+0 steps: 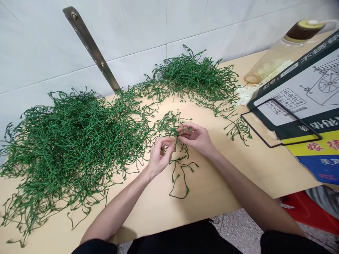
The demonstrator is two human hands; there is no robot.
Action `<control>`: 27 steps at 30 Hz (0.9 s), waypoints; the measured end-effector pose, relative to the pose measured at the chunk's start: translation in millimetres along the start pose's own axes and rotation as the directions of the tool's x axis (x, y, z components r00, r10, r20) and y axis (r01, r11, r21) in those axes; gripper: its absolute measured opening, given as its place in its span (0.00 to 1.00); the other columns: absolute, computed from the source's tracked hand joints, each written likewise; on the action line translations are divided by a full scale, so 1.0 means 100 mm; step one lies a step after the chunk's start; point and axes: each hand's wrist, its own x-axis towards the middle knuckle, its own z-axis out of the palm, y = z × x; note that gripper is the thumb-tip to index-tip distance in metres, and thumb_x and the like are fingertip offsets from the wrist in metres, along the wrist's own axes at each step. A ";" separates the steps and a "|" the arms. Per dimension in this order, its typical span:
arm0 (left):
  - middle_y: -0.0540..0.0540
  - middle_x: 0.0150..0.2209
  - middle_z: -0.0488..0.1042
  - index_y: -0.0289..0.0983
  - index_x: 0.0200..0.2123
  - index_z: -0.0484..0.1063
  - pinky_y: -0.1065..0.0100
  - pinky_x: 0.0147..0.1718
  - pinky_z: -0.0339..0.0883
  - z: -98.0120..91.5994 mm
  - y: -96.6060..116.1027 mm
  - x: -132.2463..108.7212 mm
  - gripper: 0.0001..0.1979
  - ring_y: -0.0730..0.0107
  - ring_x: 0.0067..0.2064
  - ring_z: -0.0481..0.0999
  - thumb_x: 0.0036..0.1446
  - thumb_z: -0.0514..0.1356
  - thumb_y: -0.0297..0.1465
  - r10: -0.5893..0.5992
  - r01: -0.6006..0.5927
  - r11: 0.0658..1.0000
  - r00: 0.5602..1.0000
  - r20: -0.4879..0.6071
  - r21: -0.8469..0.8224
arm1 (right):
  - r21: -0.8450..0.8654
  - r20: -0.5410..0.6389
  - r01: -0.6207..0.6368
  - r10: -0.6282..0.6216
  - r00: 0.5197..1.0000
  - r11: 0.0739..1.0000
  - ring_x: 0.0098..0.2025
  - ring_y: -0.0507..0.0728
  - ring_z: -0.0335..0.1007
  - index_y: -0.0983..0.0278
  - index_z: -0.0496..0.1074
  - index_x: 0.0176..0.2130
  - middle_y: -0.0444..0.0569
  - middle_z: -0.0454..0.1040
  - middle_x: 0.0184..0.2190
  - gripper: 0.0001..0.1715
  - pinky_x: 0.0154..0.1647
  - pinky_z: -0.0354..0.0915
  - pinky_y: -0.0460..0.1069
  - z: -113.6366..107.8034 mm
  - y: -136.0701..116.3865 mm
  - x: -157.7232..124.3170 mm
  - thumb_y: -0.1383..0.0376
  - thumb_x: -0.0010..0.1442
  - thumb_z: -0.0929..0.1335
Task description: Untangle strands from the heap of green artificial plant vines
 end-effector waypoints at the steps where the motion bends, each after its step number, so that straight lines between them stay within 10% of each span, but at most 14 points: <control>1: 0.46 0.35 0.75 0.38 0.38 0.72 0.71 0.35 0.70 0.00 0.00 0.01 0.04 0.71 0.38 0.76 0.62 0.60 0.32 0.058 -0.058 0.998 0.998 -0.009 -0.018 | -0.007 0.006 -0.003 0.003 1.000 1.000 0.38 0.54 0.75 0.61 0.74 0.43 0.49 0.78 0.37 0.24 0.41 0.75 0.52 0.01 0.00 -0.01 0.61 0.46 0.79; 6: 0.41 0.41 0.81 0.36 0.33 0.78 0.70 0.37 0.75 0.00 0.07 0.03 0.07 0.66 0.43 0.81 0.60 0.62 0.32 0.051 -0.048 0.989 0.999 0.018 -0.138 | -0.028 0.016 -0.006 0.007 1.000 1.000 0.38 0.55 0.75 0.61 0.74 0.45 0.49 0.77 0.38 0.24 0.40 0.76 0.52 0.02 0.01 -0.02 0.61 0.47 0.78; 15: 0.41 0.51 0.79 0.40 0.52 0.76 0.64 0.53 0.73 -0.02 0.05 0.01 0.16 0.64 0.53 0.79 0.62 0.60 0.34 -0.021 0.029 0.974 0.999 0.039 -0.225 | -0.003 -0.006 -0.015 0.015 1.000 1.000 0.38 0.54 0.76 0.61 0.74 0.43 0.48 0.77 0.38 0.24 0.45 0.76 0.53 0.01 0.01 0.00 0.60 0.47 0.78; 27: 0.44 0.42 0.80 0.41 0.56 0.66 0.74 0.28 0.66 0.04 -0.04 0.00 0.25 0.78 0.28 0.70 0.56 0.65 0.32 -0.148 0.144 0.989 0.978 -0.150 -0.040 | -0.008 -0.053 -0.011 0.011 0.999 1.000 0.36 0.54 0.75 0.61 0.73 0.43 0.48 0.78 0.37 0.26 0.44 0.76 0.54 0.05 0.01 -0.02 0.59 0.44 0.79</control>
